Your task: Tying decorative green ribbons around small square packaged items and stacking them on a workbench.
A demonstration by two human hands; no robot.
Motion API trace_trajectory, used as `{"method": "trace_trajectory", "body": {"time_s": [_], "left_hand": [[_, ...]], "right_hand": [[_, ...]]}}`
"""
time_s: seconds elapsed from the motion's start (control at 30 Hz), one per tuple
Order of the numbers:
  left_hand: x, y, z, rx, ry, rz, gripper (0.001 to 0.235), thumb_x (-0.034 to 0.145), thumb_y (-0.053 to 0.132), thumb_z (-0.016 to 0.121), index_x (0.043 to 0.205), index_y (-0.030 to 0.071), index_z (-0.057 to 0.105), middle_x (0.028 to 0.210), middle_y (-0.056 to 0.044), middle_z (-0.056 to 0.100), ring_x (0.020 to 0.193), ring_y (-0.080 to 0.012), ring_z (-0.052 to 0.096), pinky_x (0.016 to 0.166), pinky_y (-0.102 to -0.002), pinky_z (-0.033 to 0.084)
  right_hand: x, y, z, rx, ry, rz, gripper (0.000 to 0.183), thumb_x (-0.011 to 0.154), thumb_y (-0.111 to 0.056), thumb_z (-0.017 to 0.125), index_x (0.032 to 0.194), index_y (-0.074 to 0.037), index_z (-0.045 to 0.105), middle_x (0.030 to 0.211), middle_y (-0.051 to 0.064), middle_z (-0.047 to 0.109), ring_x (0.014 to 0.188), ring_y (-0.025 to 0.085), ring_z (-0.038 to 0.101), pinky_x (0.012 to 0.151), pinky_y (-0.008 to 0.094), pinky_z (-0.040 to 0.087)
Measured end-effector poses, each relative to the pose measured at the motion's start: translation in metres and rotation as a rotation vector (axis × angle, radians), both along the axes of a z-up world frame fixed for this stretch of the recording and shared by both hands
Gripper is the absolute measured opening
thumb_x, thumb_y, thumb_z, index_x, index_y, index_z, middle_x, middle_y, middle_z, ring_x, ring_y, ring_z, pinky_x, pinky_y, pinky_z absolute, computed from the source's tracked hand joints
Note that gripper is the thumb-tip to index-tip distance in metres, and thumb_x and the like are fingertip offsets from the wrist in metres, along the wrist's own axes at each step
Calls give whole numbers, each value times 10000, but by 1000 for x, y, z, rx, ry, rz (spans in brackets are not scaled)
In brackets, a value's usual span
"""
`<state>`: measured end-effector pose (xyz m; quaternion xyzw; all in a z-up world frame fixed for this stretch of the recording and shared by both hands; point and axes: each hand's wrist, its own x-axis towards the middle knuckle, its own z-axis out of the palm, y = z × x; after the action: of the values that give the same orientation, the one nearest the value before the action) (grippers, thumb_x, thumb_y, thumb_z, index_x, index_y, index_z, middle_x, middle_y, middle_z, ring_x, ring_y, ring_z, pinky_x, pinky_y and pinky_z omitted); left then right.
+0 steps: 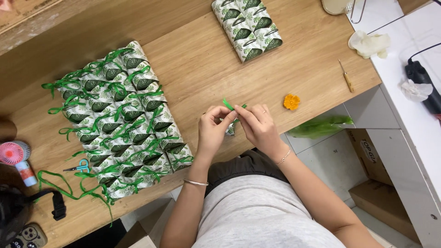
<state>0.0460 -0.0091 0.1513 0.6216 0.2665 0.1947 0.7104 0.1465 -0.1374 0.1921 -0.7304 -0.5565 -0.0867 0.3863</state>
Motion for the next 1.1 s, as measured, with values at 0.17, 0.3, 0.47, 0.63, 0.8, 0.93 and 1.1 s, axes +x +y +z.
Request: {"method": "trace_trajectory", "body": {"time_s": [0.17, 0.3, 0.47, 0.63, 0.8, 0.93, 1.1], "left_hand": [[-4, -2, 35, 117, 90, 82, 138, 868, 111, 810, 875, -8, 740, 906, -15, 623, 707, -69, 618, 601, -246, 492], [-15, -4, 50, 459, 85, 98, 145, 873, 129, 817, 877, 11, 735, 912, -54, 638, 732, -151, 628, 631, -298, 491], [-21, 4, 31, 711, 8, -36, 186, 1011, 174, 683, 991, -6, 640, 978, -120, 623, 856, -273, 632, 727, -369, 492], [-23, 11, -19, 158, 89, -113, 238, 1055, 256, 605, 1019, 26, 655, 873, -16, 624, 781, -128, 556, 698, -291, 461], [-30, 14, -50, -334, 42, -232, 250, 1065, 288, 591, 1006, 73, 705, 850, 58, 628, 777, -29, 523, 697, -222, 425], [-39, 17, -42, -388, 5, -241, 211, 1022, 266, 649, 979, 67, 701, 850, 62, 647, 786, -25, 557, 708, -213, 441], [-59, 49, -61, -266, 31, -20, 178, 996, 238, 699, 965, 64, 721, 821, 49, 647, 751, -43, 548, 698, -213, 436]], "right_hand": [[-5, 1, -11, 32, 131, -86, 227, 951, -15, 733, 1172, -45, 689, 928, 93, 637, 837, 276, 587, 766, 375, 490], [-4, -3, -15, -70, 280, -112, 102, 955, -59, 738, 1053, -47, 713, 884, 103, 648, 811, 288, 601, 746, 383, 484], [3, -7, -14, -231, 884, 12, 166, 997, -170, 674, 1079, -34, 724, 947, 50, 748, 902, 164, 709, 797, 280, 552], [-12, -20, -17, -90, 709, -257, 230, 979, -187, 735, 1091, 12, 708, 977, 62, 718, 923, 122, 656, 797, 276, 531], [-43, -15, -36, -185, 1033, -289, 218, 962, -212, 737, 1055, -16, 757, 910, -4, 747, 845, 64, 653, 753, 256, 540], [-52, -16, -55, 40, 1289, -191, 182, 955, -188, 730, 1001, -14, 706, 907, 13, 726, 856, 68, 664, 779, 247, 548], [-22, -53, -55, -78, 1342, -311, 96, 932, -102, 725, 913, -10, 706, 882, 58, 750, 830, 104, 679, 783, 259, 542]]}}
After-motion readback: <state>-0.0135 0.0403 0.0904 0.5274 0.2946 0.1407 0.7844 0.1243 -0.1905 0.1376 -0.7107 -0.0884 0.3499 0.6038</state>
